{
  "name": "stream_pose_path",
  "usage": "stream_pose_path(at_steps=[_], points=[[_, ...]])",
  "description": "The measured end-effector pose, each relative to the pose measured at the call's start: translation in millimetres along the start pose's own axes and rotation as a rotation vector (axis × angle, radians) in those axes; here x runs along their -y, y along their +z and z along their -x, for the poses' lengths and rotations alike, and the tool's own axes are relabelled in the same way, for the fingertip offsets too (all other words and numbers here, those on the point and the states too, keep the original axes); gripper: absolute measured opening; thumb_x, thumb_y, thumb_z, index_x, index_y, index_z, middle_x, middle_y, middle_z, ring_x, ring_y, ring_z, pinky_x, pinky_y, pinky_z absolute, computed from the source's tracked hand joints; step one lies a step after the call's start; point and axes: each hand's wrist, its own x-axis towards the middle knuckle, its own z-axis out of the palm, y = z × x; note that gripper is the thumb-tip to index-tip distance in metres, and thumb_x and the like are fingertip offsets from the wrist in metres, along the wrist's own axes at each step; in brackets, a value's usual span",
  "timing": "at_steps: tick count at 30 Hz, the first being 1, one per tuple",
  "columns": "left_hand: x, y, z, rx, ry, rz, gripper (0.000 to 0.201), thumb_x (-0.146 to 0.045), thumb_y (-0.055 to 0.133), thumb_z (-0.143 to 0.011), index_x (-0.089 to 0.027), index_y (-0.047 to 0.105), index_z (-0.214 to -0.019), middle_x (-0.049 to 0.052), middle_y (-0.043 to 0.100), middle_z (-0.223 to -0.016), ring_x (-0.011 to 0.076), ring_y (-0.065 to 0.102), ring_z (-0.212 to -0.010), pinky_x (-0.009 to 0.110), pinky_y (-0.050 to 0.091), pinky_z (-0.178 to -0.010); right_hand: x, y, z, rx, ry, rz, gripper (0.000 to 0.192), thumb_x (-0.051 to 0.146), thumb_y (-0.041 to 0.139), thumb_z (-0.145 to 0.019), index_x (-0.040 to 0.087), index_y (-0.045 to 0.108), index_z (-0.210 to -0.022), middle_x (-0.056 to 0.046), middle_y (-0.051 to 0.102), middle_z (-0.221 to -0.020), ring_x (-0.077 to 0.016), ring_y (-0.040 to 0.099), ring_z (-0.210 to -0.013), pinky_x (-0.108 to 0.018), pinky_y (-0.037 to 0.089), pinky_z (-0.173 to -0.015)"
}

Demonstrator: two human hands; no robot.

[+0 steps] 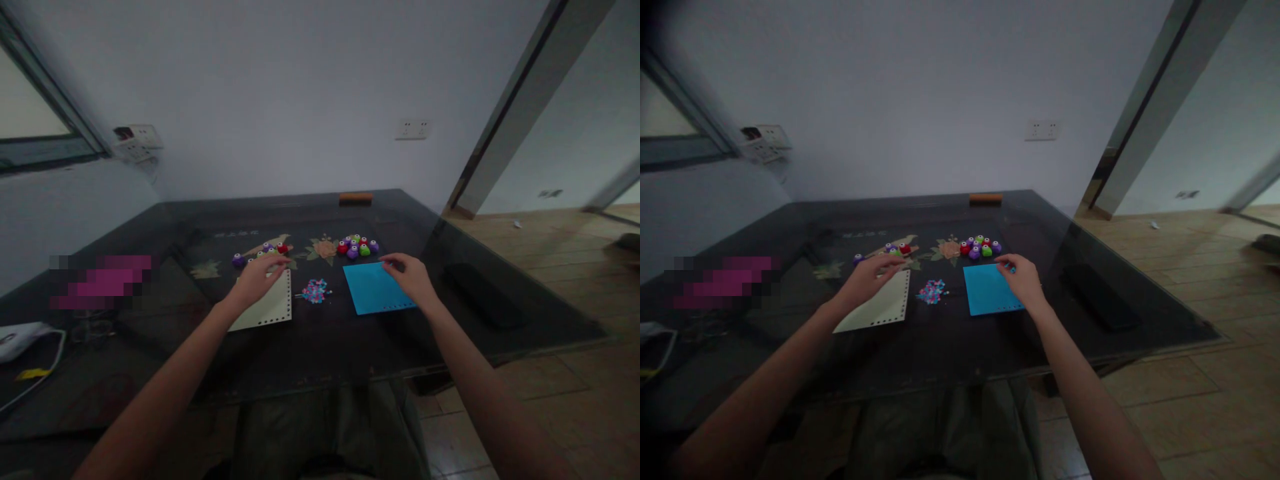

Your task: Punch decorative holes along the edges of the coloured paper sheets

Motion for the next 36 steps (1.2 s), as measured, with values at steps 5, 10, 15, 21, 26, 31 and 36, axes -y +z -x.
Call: stream_pose_path(at_steps=[5,10,15,21,26,31,36], points=[[78,-15.9,29,-0.066,-0.203,-0.108,0.029,-0.037,0.046,-0.082,-0.019,0.066,-0.093,0.008,0.066,-0.099,0.0226,0.06,-0.093,0.036,0.047,-0.086,69,50,-1,0.216,-0.195,-0.102,0.019,0.02,0.056,-0.08,0.019,0.068,-0.094,-0.005,0.068,-0.095,-0.0177,0.061,-0.084,-0.028,0.046,-0.074],[93,-20.8,37,-0.039,-0.18,-0.097,0.034,-0.041,0.048,-0.079,-0.018,0.065,-0.097,0.009,0.064,-0.103,0.0227,0.057,-0.099,0.036,0.044,-0.091,122,120,-13,0.465,-0.342,0.056,0.025,0.021,0.05,-0.085,0.015,0.066,-0.104,-0.01,0.065,-0.107,-0.0229,0.058,-0.101,-0.033,0.042,-0.086],[94,-15.9,38,0.107,-0.182,-0.068,0.043,-0.049,0.056,-0.074,-0.017,0.064,-0.102,0.009,0.061,-0.109,0.0235,0.056,-0.103,0.036,0.042,-0.094,141,162,-25,0.535,-0.392,0.288,0.029,0.025,0.045,-0.089,0.011,0.062,-0.107,-0.016,0.06,-0.113,-0.027,0.052,-0.108,-0.038,0.041,-0.087],[103,-5.1,41,0.168,-0.143,-0.143,0.055,-0.05,0.067,-0.067,-0.016,0.061,-0.11,0.011,0.058,-0.115,0.0256,0.051,-0.109,0.04,0.038,-0.097,140,175,-19,0.497,-0.479,0.353,0.039,0.041,0.055,-0.084,0.015,0.059,-0.112,-0.016,0.052,-0.124,-0.0314,0.043,-0.116,-0.045,0.039,-0.09],[111,-1.5,41,0.187,-0.155,-0.173,0.061,-0.052,0.066,-0.067,-0.017,0.059,-0.117,0.012,0.054,-0.115,0.0262,0.049,-0.109,0.039,0.037,-0.096,141,176,-16,0.445,-0.476,0.364,0.033,0.039,0.059,-0.082,0.017,0.062,-0.107,-0.013,0.056,-0.116,-0.0281,0.045,-0.113,-0.041,0.041,-0.088],[113,-1.4,41,0.196,-0.154,-0.17,0.064,-0.055,0.064,-0.067,-0.018,0.058,-0.12,0.012,0.052,-0.115,0.0281,0.047,-0.109,0.041,0.036,-0.096,142,177,-17,0.41,-0.461,0.331,0.039,0.037,0.064,-0.078,0.014,0.061,-0.109,-0.014,0.056,-0.116,-0.0284,0.046,-0.112,-0.04,0.044,-0.086],[112,-2.4,41,0.189,-0.144,-0.162,0.064,-0.055,0.064,-0.066,-0.019,0.059,-0.118,0.011,0.05,-0.113,0.0283,0.046,-0.108,0.041,0.035,-0.097,143,178,-18,0.416,-0.452,0.313,0.034,0.035,0.066,-0.077,0.015,0.063,-0.104,-0.014,0.053,-0.118,-0.0282,0.047,-0.111,-0.04,0.044,-0.086]])
